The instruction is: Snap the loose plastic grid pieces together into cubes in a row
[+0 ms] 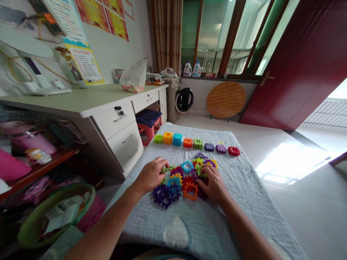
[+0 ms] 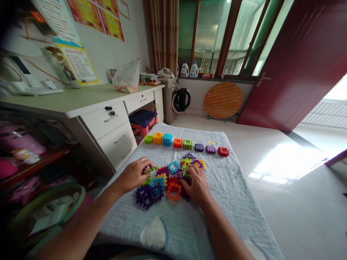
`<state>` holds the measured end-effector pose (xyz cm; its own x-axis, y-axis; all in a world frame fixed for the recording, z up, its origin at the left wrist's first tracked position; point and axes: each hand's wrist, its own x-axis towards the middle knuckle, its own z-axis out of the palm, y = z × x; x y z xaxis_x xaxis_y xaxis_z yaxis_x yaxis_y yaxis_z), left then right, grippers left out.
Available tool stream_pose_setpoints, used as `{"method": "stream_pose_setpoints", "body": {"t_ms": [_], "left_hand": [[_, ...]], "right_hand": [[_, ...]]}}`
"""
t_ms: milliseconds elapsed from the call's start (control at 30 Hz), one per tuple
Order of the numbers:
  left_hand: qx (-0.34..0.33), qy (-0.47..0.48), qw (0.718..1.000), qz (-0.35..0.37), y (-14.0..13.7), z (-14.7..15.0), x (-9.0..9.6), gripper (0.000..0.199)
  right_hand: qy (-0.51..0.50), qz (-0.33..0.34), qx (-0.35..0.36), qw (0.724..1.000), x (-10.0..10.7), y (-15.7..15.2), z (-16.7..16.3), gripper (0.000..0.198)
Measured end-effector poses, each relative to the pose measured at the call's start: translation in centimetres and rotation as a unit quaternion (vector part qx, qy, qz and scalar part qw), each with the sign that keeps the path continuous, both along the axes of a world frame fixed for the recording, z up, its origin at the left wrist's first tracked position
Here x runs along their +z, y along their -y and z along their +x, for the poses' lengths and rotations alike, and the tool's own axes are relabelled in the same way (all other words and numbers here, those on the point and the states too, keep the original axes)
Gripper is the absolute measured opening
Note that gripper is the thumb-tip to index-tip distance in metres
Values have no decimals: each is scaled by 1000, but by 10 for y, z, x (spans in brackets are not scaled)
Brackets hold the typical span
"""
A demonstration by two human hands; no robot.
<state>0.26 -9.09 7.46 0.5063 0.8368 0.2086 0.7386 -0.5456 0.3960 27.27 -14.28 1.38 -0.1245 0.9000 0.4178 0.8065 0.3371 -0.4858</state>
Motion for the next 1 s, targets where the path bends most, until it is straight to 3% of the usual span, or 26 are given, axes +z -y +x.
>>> {"method": "stream_pose_setpoints", "body": {"t_ms": [67,133,300,500,633,833,1000], "left_hand": [[13,6,999,44,-4,12,-2,26],[-14,6,998,53,-6,22,-6,34],[-114,-1,994,-1,-8,30,-12,50],[-117,-46,991,-39,-22,27,-10,54],[-129,-80,982,-108,-34,31,-11,46],[-131,-39,979,-154,-45,29,-14,55],[-115,22,988,-97,-38,30,-4,61]], "right_hand": [[-14,6,1,1000,0,0,2,16],[-31,11,-1,999,0,0,5,14],[-56,16,-24,998,1,0,9,15],[8,21,-97,995,1,-2,0,35],[22,17,-114,993,1,-6,-6,32],[-27,3,-87,996,4,-7,-8,26],[-53,20,-11,998,10,-1,-11,44]]}}
